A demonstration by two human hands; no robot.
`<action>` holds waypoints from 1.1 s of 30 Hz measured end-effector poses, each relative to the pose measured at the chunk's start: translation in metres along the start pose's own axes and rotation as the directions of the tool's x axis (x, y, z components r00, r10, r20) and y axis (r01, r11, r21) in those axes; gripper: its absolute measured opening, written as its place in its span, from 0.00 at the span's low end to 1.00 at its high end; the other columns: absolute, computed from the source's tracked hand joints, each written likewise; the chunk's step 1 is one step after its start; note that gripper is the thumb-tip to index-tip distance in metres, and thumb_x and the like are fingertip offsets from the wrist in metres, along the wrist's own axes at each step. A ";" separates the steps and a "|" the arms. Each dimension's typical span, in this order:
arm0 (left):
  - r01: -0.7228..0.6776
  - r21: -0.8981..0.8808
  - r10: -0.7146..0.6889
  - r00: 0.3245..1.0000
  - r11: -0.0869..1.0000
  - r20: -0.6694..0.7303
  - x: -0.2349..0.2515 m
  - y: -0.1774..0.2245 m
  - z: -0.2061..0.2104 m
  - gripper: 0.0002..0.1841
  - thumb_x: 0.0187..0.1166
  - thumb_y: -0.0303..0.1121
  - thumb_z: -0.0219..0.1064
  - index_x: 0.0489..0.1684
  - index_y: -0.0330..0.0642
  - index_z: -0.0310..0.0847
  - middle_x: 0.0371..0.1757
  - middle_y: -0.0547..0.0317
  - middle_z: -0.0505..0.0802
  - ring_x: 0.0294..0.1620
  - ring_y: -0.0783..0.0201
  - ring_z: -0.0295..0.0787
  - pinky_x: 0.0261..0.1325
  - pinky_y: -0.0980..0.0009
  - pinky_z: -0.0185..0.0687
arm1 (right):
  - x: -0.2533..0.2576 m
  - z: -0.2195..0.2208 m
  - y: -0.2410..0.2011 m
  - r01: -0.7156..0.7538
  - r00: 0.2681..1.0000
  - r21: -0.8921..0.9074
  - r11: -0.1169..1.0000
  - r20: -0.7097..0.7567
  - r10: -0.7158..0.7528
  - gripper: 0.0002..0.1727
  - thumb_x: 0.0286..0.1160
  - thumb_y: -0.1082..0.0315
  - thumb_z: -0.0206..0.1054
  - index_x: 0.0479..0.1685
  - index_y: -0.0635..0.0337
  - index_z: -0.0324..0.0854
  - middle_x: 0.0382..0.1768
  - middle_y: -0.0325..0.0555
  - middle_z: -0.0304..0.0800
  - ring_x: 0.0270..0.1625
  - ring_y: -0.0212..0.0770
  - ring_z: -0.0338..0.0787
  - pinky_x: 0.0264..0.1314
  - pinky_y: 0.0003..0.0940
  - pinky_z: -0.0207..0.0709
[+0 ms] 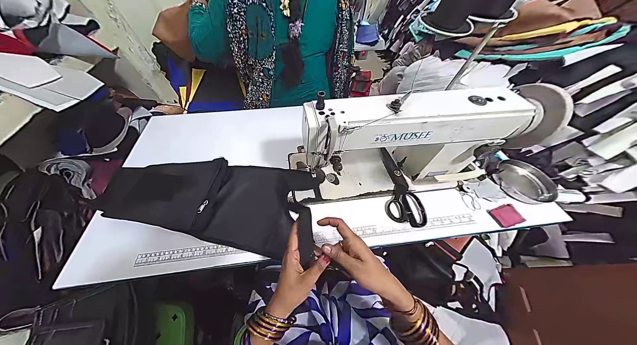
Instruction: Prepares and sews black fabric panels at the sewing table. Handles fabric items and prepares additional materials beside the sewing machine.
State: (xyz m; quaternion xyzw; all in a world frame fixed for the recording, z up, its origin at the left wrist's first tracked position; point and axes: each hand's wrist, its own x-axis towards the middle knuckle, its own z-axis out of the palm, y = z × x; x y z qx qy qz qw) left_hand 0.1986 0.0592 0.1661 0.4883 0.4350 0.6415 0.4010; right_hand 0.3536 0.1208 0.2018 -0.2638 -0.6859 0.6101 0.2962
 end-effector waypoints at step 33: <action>-0.351 0.805 0.016 0.920 0.478 0.392 0.188 -0.075 -0.058 0.22 0.65 0.51 0.77 0.49 0.46 0.94 0.53 0.47 0.94 0.61 0.41 0.84 0.57 0.38 0.68 | 0.122 -0.098 0.053 -0.569 0.771 -0.506 0.648 -0.603 0.206 0.21 0.74 0.57 0.75 0.18 0.62 0.79 0.17 0.53 0.77 0.25 0.54 0.78 0.27 0.55 0.65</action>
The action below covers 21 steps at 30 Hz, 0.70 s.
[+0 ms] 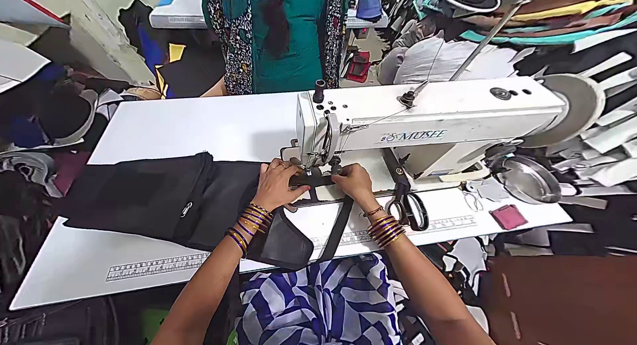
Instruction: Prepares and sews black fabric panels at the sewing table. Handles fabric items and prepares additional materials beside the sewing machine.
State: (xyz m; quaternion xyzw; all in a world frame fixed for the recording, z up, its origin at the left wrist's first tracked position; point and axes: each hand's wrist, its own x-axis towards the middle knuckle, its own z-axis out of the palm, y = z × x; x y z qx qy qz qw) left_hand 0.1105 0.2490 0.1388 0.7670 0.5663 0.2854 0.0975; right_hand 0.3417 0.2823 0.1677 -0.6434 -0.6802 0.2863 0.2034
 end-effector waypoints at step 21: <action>-0.120 -0.052 0.125 0.986 0.991 0.114 -0.014 -0.002 0.001 0.23 0.76 0.17 0.57 0.59 0.48 0.94 0.67 0.56 0.93 0.74 0.38 0.82 0.65 0.39 0.74 | -0.032 -0.120 0.081 -0.042 0.873 -0.352 0.935 -0.469 -0.137 0.19 0.85 0.63 0.61 0.52 0.77 0.83 0.48 0.79 0.87 0.54 0.81 0.86 0.52 0.80 0.71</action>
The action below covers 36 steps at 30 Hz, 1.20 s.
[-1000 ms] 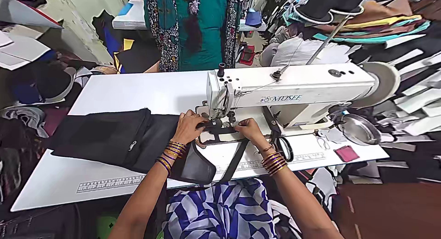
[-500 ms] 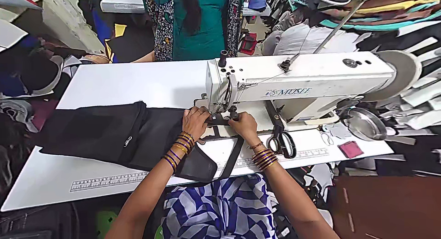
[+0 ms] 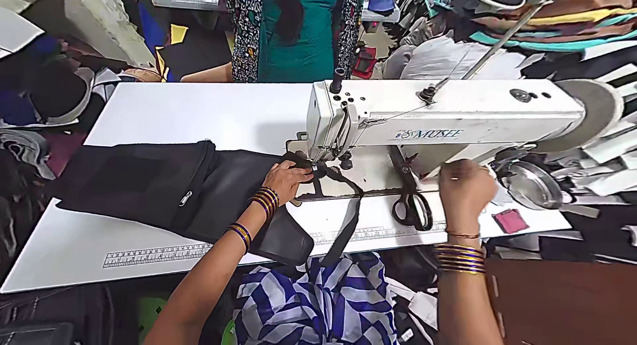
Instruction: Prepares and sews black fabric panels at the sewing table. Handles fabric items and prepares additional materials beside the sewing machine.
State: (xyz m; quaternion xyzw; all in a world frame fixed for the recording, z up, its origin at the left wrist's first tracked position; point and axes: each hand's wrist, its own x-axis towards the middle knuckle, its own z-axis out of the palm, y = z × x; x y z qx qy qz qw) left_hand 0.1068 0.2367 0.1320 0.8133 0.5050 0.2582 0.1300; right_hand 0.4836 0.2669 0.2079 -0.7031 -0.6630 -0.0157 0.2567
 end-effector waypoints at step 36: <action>0.217 -0.054 -0.206 0.967 0.975 0.153 0.015 -0.001 -0.015 0.25 0.80 0.16 0.53 0.64 0.47 0.91 0.75 0.57 0.88 0.82 0.43 0.73 0.81 0.44 0.59 | -0.010 0.063 -0.091 0.114 0.580 0.339 0.934 0.740 -0.340 0.14 0.80 0.65 0.70 0.45 0.72 0.86 0.35 0.56 0.89 0.36 0.46 0.88 0.47 0.48 0.82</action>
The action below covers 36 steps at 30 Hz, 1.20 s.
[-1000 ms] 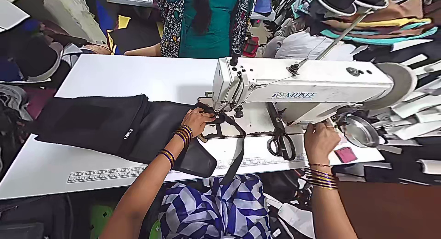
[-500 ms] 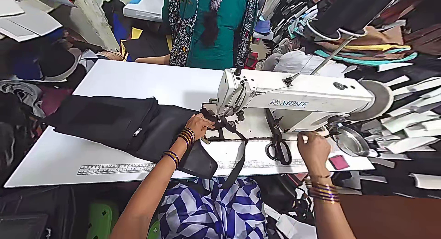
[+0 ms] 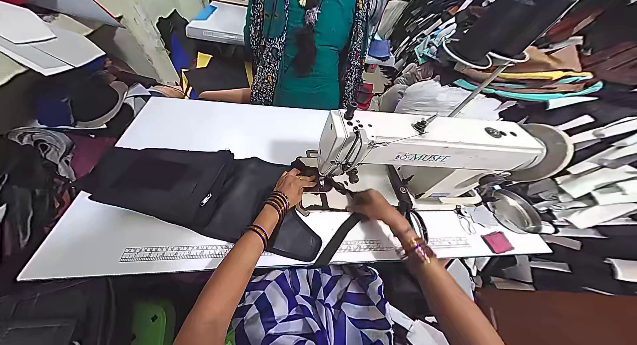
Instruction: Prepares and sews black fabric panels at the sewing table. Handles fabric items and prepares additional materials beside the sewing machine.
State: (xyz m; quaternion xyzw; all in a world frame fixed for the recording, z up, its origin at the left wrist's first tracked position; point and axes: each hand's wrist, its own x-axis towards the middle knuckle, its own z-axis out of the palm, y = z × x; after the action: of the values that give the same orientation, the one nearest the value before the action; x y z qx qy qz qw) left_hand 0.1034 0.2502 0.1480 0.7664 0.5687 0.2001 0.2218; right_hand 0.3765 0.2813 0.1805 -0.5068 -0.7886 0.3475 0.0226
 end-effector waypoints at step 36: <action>0.751 -0.051 -0.753 0.658 0.658 -0.027 -0.287 -0.077 0.064 0.24 0.94 0.39 0.50 0.55 0.26 0.88 0.51 0.29 0.93 0.59 0.29 0.89 0.67 0.29 0.73 | -0.042 0.071 0.036 0.442 0.806 0.465 0.767 -0.581 -0.113 0.15 0.84 0.75 0.54 0.57 0.73 0.85 0.51 0.48 0.93 0.51 0.25 0.89 0.60 0.27 0.82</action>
State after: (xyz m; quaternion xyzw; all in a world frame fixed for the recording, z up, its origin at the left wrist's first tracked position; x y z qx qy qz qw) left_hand 0.0001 -0.0131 0.0358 0.4543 0.8357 0.1179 0.2851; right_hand 0.3977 0.2186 0.1189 -0.4216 -0.6763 0.4123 0.4415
